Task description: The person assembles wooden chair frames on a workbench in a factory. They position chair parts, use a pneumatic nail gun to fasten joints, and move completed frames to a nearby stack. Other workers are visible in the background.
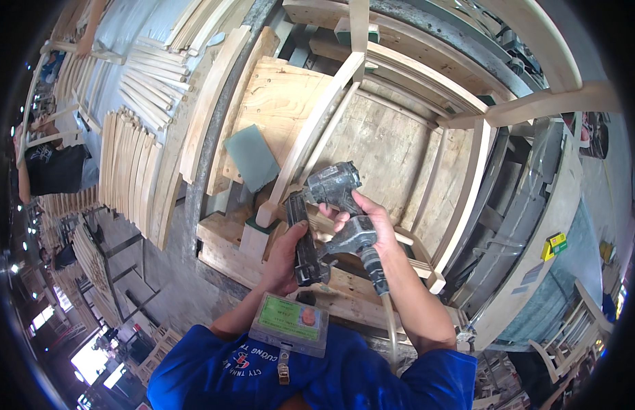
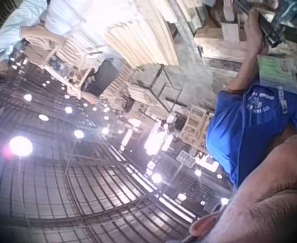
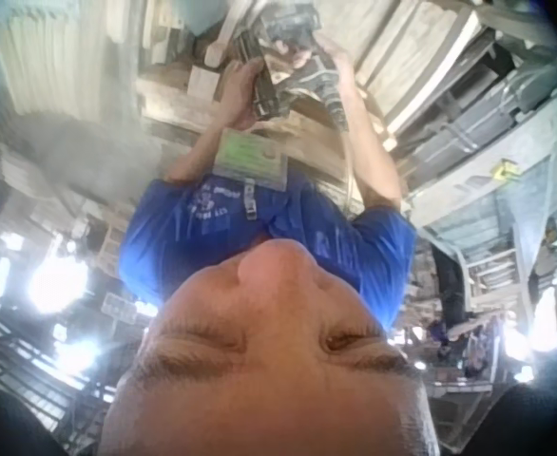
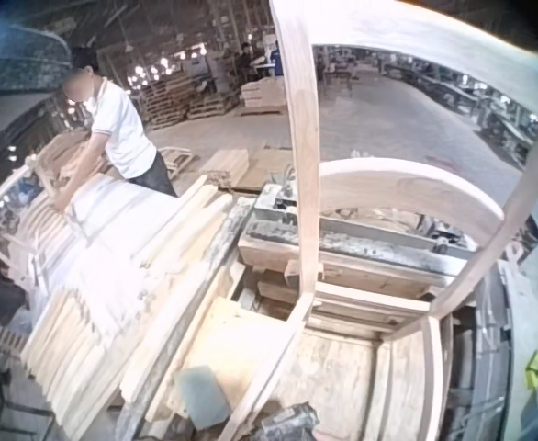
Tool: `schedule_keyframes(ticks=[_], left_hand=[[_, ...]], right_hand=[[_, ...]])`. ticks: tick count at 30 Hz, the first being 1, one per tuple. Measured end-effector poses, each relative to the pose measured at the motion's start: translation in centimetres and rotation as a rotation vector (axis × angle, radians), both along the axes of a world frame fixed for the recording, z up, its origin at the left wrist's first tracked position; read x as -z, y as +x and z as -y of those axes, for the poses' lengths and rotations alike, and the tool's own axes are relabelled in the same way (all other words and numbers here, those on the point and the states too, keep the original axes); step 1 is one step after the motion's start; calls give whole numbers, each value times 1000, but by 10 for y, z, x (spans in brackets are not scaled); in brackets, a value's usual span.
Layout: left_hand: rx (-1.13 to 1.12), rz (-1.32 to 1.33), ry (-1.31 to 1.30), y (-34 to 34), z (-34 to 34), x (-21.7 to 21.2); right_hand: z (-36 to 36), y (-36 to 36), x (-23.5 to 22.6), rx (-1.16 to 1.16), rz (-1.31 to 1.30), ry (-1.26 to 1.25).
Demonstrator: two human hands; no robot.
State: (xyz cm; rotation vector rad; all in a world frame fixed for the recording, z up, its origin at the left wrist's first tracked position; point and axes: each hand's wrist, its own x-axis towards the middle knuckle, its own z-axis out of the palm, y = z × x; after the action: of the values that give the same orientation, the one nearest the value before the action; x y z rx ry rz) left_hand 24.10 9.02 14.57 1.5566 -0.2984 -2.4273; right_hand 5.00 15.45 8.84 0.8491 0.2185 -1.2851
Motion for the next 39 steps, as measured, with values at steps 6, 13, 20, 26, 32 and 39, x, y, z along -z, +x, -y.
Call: schedule_keyframes(ticks=[6,13,20,26,32,39], left_hand=[[296,-15,-179,-32,14,43],[990,613,-1636,-135,121,54],[890,873,-2117,-191,198,99],[1061,914,-2018,-194,203,100],[1042,905,-2024,-196,203,102],[1054,918,-2018,-194,202,99]], right_hand=[[1,-58,-4,-615,-871,106],[62,-85,84,-731,-1288,329],[115,-127,185,-600,-985,328],[149,-144,235,-610,-901,322],[161,-143,267,-556,-880,294],[148,-129,290,-464,-744,240]])
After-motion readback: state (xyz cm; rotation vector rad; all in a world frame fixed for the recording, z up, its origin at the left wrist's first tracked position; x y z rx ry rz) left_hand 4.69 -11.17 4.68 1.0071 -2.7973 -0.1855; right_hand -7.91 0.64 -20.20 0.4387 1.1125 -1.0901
